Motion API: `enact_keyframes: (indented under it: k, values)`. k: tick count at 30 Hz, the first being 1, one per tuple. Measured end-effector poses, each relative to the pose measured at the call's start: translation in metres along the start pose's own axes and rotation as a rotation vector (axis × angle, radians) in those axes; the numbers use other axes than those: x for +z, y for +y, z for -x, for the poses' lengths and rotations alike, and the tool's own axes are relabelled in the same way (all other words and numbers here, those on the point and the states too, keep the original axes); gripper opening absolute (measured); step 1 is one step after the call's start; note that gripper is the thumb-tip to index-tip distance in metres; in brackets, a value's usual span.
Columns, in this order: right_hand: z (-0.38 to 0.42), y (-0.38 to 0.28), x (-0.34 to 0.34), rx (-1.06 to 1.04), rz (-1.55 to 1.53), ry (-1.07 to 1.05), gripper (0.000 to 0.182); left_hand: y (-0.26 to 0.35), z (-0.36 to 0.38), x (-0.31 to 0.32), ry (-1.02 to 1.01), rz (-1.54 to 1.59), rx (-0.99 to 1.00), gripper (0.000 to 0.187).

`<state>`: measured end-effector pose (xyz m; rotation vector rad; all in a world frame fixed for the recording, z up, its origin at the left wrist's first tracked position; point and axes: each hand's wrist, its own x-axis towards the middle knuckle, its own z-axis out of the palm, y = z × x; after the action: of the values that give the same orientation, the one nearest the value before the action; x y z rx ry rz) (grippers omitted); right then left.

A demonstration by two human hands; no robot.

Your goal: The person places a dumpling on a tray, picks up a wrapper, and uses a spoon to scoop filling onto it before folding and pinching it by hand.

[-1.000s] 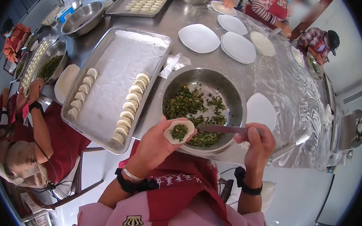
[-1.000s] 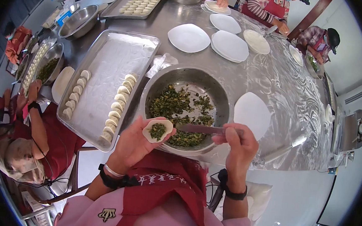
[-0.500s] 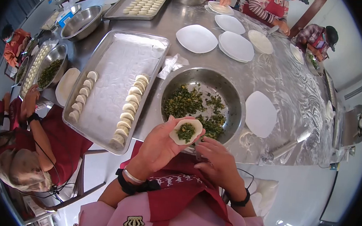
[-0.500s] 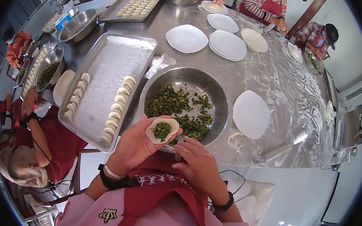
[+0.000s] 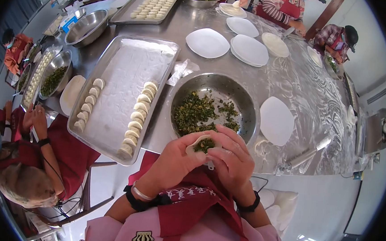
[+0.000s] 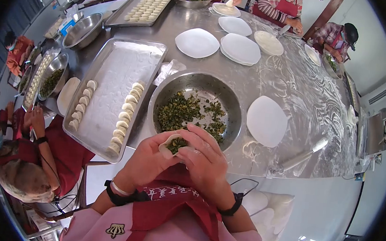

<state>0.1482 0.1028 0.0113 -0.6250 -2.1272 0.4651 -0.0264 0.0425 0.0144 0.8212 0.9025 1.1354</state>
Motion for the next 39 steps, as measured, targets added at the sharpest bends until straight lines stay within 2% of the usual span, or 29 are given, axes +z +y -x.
enact_keyframes:
  k: [3,6,12,15,18,21,24,27,30,39]
  values:
    - [-0.004,-0.003,0.006,0.048,-0.058,0.064,0.018,-0.002,0.004,0.004,0.062,-0.052,0.052,0.056]
    - [-0.007,-0.005,0.009,0.068,-0.082,0.104,0.016,0.001,0.003,0.004,0.134,-0.365,0.066,0.055]
    - [-0.015,-0.009,0.009,0.103,-0.104,0.149,0.016,-0.003,0.0,0.004,0.119,-0.373,0.248,0.049]
    - [-0.021,-0.009,0.009,0.095,-0.128,0.157,0.016,-0.002,-0.001,0.002,0.083,-0.212,0.238,0.047]
    - [-0.025,-0.009,0.012,0.117,-0.135,0.173,0.019,-0.003,-0.007,0.001,0.106,-0.214,0.275,0.04]
    - [-0.019,-0.01,0.016,0.259,-0.189,0.274,0.023,-0.004,-0.014,0.006,0.183,-0.116,0.42,0.042]
    - [-0.009,-0.01,0.022,0.487,-0.384,0.363,0.027,-0.003,-0.015,0.009,0.229,0.073,0.375,0.042]
    - [0.002,-0.007,0.029,0.63,-0.522,0.35,0.027,-0.008,-0.014,0.01,0.282,0.093,0.377,0.043]
    - [0.003,-0.011,0.029,0.671,-0.506,0.314,0.029,-0.015,-0.014,0.011,0.365,-0.01,0.428,0.044]
    - [0.003,-0.018,0.03,0.628,-0.567,0.357,0.027,-0.02,-0.009,0.013,0.377,0.035,0.428,0.037]
